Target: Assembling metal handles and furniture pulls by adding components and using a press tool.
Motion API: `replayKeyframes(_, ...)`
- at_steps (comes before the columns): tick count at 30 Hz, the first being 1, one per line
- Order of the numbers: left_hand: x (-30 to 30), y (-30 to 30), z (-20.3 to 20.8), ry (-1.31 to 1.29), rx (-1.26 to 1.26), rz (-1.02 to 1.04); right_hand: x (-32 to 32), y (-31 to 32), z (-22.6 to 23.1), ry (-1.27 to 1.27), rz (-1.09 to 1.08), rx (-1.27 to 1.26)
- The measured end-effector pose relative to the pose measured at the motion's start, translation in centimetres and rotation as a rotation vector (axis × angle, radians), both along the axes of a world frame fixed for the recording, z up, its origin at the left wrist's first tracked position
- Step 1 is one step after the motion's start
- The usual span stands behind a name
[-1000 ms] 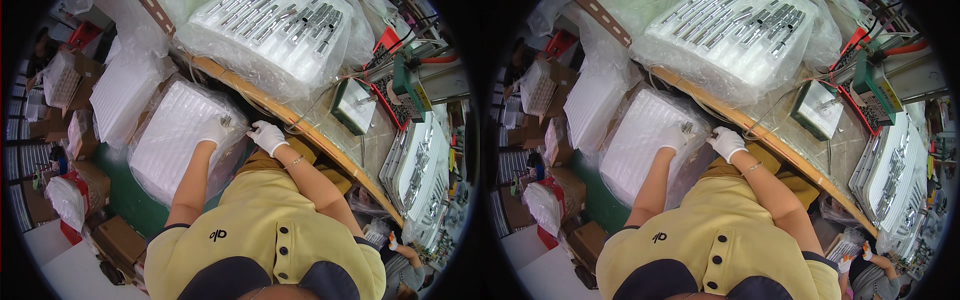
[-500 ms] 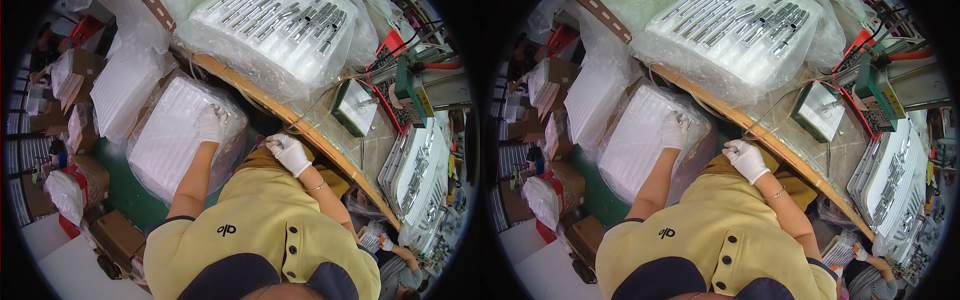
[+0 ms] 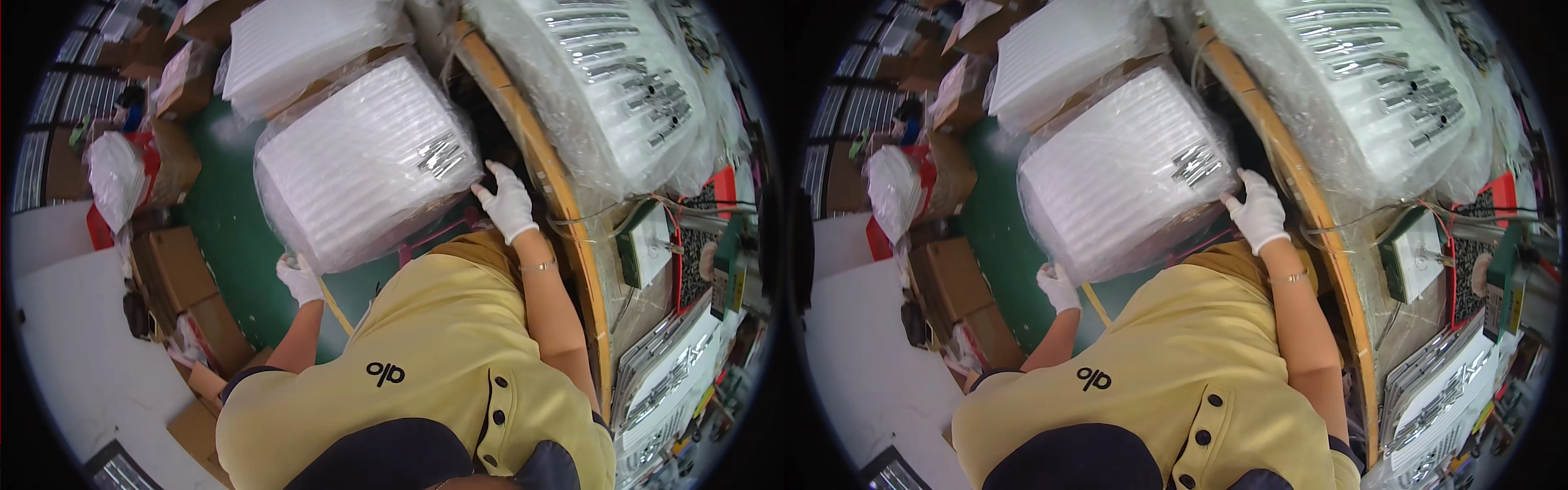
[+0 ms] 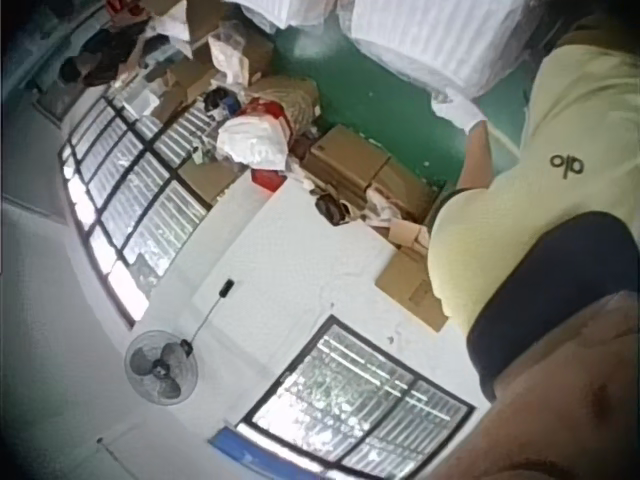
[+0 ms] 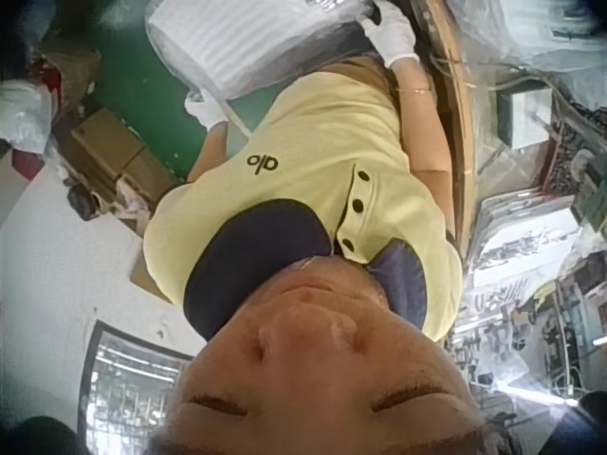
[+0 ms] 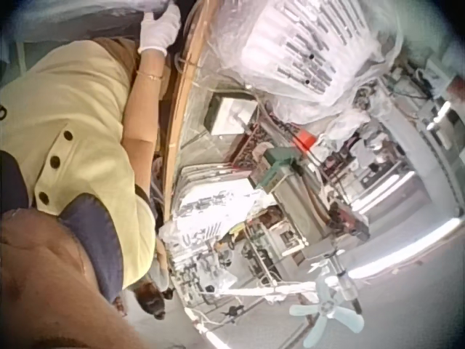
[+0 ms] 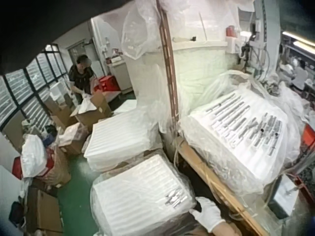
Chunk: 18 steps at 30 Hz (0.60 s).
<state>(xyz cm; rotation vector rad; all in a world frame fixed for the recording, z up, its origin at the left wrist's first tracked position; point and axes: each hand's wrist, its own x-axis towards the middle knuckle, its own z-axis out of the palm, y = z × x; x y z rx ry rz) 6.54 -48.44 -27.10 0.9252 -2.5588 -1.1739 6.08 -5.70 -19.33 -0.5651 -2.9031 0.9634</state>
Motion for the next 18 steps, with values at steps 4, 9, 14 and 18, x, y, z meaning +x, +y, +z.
replayKeyframes(4,1.6,1.4,0.4,-0.164,0.018,-0.178,-2.8,-0.2,-4.6,-0.055,0.091,0.170)
replayKeyframes(9,0.4,5.4,1.8,-0.115,-0.212,-0.190,-3.6,-1.4,-5.7,-0.161,0.141,0.121)
replayKeyframes(14,0.0,2.1,-0.7,-0.091,-0.184,-0.242,-3.9,-1.8,-4.9,-0.098,0.143,0.043)
replayKeyframes(18,-1.1,0.2,-1.0,-0.094,-0.031,-0.225,-3.6,-1.7,-5.3,-0.115,0.131,0.066)
